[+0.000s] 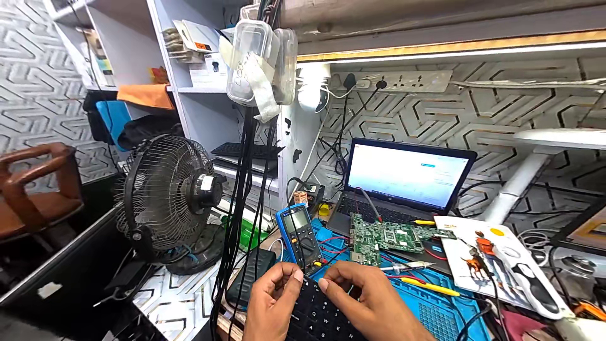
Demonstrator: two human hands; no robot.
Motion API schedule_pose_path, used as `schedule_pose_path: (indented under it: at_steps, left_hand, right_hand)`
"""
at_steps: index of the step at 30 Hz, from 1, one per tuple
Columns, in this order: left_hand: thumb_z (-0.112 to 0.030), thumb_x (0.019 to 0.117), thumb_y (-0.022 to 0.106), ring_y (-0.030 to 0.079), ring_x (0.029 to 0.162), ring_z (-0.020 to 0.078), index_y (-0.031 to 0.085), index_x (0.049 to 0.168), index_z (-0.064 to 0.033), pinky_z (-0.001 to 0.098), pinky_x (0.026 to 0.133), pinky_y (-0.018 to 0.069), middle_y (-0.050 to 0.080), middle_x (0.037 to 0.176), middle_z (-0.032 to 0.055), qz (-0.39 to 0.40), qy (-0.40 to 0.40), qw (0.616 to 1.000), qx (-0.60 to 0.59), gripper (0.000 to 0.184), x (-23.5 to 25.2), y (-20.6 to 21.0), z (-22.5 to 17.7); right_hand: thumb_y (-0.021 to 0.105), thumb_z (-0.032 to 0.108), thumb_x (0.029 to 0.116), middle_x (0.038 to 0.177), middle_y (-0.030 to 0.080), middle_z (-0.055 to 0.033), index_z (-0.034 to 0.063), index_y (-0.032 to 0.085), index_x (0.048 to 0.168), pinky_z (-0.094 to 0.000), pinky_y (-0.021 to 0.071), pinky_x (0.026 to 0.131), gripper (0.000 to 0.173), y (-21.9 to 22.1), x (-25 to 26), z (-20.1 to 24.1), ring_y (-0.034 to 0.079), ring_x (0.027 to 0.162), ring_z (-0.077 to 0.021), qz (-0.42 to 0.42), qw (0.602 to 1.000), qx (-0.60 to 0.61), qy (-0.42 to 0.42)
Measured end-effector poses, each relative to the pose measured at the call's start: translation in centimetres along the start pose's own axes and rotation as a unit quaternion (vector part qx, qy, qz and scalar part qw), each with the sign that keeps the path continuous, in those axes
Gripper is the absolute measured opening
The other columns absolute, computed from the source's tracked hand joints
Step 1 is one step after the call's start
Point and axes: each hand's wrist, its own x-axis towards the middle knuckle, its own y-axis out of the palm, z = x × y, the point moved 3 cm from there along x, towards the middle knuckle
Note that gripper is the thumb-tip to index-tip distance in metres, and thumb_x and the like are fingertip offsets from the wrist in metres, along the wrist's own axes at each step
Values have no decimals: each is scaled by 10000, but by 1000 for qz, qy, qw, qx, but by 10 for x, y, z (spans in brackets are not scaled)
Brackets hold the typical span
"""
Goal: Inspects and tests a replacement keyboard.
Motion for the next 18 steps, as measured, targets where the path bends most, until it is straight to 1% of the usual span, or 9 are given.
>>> schedule_pose_path:
  at_steps: [2, 3, 5, 7, 10, 14, 16, 18]
  left_hand:
    - [-66, 979, 591, 649, 692, 109, 709, 930, -5, 229, 622, 565, 685, 827, 56, -2, 14, 1000, -7, 141, -1, -2, -5]
    - [-67, 977, 593, 642, 677, 102, 708, 927, -8, 224, 607, 557, 681, 816, 51, -3, 22, 1000, -5, 138, -1, -3, -6]
    - [-68, 976, 594, 641, 663, 97, 710, 930, -15, 220, 588, 555, 683, 807, 46, -2, 29, 1000, 10, 135, -2, -3, -8]
    - [-73, 977, 590, 645, 668, 87, 710, 940, -28, 212, 589, 560, 686, 817, 32, -3, 32, 999, 35, 133, -3, -2, -10]
    - [-95, 985, 591, 641, 665, 81, 711, 951, -38, 211, 582, 554, 688, 822, 21, -5, 46, 997, 61, 138, -3, -2, -11]
    - [-81, 962, 592, 627, 658, 56, 708, 935, -47, 196, 576, 552, 675, 827, 4, -12, 67, 995, 74, 124, -7, -3, -17]
    - [-51, 957, 598, 624, 679, 41, 701, 931, -37, 189, 603, 555, 667, 834, -1, -10, 79, 995, 61, 108, -11, -3, -24]
    - [-53, 963, 602, 615, 706, 20, 695, 933, -45, 180, 634, 553, 653, 849, -19, -4, 99, 994, 52, 98, -15, -3, -33]
  right_hand:
    - [573, 363, 1031, 811, 698, 39, 131, 738, 971, -254, 530, 625, 290, 0, 4, 3, 646, 707, -48, 2, 1000, 13, -19]
    - [575, 364, 1033, 819, 699, 39, 130, 736, 981, -251, 529, 625, 289, 0, 6, 4, 644, 710, -48, 11, 999, 20, -24]
    - [573, 373, 1037, 870, 711, 48, 142, 725, 1044, -243, 539, 628, 276, -2, 10, 5, 650, 722, -44, 45, 998, 26, -21]
    - [561, 346, 1041, 873, 711, 30, 129, 723, 1046, -249, 546, 649, 271, -4, 14, 6, 656, 736, -54, 67, 997, 10, -34]
    - [524, 336, 1052, 864, 690, 11, 130, 720, 1022, -298, 537, 689, 285, -6, 20, 11, 647, 773, -84, 88, 994, -42, -52]
    - [513, 381, 1050, 849, 693, 26, 156, 723, 1043, -339, 531, 669, 308, -13, 27, 22, 646, 739, -95, 157, 986, -59, -16]
    - [507, 379, 1049, 833, 704, 27, 159, 741, 1029, -355, 533, 655, 322, -16, 29, 33, 654, 724, -99, 170, 982, -69, -42]
    - [499, 333, 1053, 808, 693, 10, 139, 735, 992, -362, 527, 639, 312, -18, 29, 47, 651, 716, -116, 158, 977, -87, -112]
